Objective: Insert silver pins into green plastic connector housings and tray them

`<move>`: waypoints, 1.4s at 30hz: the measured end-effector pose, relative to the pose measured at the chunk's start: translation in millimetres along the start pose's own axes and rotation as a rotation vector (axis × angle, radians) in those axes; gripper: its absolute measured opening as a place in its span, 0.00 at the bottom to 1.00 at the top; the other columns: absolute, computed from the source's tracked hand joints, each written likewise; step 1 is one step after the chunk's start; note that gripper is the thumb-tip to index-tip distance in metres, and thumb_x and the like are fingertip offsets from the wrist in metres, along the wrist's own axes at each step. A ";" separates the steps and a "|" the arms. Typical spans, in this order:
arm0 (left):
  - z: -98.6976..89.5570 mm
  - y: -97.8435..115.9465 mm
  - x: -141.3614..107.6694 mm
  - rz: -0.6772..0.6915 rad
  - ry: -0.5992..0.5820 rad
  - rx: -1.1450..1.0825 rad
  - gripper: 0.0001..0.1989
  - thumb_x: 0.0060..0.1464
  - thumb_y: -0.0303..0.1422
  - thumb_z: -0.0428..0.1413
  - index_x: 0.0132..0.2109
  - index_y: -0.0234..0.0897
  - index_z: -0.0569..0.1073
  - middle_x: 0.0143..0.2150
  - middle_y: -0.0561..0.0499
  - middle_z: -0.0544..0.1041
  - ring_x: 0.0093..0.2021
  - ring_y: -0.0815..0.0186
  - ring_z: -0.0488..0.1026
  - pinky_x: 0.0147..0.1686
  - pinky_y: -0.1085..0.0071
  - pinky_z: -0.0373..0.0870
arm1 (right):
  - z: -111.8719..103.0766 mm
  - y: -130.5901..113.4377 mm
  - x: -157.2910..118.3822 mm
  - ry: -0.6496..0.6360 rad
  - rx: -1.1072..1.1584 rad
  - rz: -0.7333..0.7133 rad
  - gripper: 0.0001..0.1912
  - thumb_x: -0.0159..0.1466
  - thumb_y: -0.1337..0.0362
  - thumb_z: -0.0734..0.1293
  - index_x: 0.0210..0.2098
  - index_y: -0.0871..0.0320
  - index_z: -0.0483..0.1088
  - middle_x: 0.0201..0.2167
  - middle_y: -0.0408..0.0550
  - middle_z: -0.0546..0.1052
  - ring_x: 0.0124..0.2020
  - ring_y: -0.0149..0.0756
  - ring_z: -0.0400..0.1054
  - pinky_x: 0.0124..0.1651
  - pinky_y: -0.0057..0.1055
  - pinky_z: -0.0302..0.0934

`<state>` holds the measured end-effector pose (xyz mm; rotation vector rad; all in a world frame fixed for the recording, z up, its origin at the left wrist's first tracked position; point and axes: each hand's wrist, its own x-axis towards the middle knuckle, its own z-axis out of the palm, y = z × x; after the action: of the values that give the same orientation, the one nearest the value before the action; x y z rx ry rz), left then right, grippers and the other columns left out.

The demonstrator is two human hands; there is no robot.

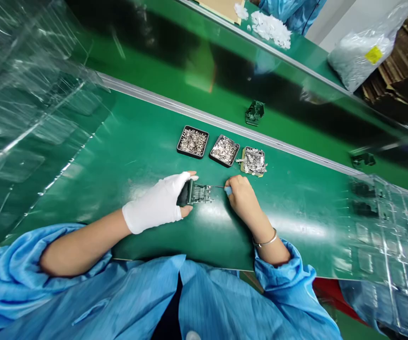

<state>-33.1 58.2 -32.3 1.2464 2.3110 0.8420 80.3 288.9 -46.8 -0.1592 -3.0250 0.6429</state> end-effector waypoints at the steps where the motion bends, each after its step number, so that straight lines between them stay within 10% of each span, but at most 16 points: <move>1: 0.1 -2.1 0.8 -0.010 -0.008 -0.004 0.32 0.48 0.33 0.56 0.60 0.35 0.59 0.59 0.42 0.68 0.59 0.52 0.67 0.57 0.58 0.66 | 0.6 -0.9 -1.0 0.003 0.056 -0.013 0.17 0.54 0.79 0.56 0.39 0.61 0.68 0.38 0.56 0.72 0.40 0.43 0.65 0.45 0.38 0.61; 6: 4.1 -6.6 4.4 -0.021 -0.010 0.003 0.28 0.49 0.34 0.57 0.57 0.35 0.63 0.55 0.42 0.71 0.55 0.52 0.70 0.54 0.58 0.68 | 0.3 -6.8 -7.4 -0.042 0.337 -0.029 0.13 0.61 0.73 0.60 0.43 0.56 0.69 0.39 0.47 0.76 0.39 0.35 0.70 0.42 0.30 0.63; 42: -0.3 -5.3 1.3 0.058 -0.036 0.123 0.30 0.51 0.34 0.56 0.60 0.32 0.61 0.55 0.39 0.70 0.56 0.49 0.69 0.55 0.56 0.67 | -2.6 -17.6 -14.4 -0.235 0.132 -0.118 0.20 0.58 0.76 0.59 0.46 0.55 0.71 0.34 0.48 0.75 0.37 0.37 0.71 0.37 0.29 0.66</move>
<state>-37.2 57.0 -35.7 1.3752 2.3387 0.6990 93.2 272.4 -37.6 0.1074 -3.1660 0.9057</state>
